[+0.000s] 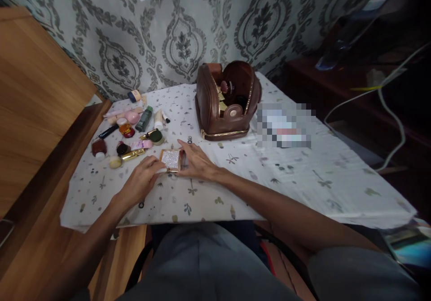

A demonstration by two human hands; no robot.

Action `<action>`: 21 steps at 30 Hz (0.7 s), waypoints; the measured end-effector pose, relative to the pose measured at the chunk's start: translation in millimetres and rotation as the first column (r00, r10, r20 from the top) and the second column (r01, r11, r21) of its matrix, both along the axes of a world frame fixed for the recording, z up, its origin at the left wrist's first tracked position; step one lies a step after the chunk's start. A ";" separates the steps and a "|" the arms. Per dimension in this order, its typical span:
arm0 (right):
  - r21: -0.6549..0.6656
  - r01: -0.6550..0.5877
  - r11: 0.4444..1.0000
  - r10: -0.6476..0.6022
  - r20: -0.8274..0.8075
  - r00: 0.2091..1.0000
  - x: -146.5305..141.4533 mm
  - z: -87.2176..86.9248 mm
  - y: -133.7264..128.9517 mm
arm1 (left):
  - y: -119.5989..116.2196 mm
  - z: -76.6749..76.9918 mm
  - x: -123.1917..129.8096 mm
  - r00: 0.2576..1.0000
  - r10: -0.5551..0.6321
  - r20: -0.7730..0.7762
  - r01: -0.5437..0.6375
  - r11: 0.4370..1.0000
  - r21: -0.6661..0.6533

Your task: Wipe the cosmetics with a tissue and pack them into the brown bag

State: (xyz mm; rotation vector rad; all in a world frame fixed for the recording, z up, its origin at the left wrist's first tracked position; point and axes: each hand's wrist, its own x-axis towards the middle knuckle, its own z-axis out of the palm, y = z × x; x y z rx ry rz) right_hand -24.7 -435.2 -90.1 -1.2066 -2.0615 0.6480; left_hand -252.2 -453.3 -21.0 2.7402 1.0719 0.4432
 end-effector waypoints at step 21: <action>0.000 0.017 1.000 -0.017 0.020 1.000 -0.8 -0.1 -1.0 | 21.3 2.4 20.1 0.999 0.000 -0.038 0.000 1.000 -0.007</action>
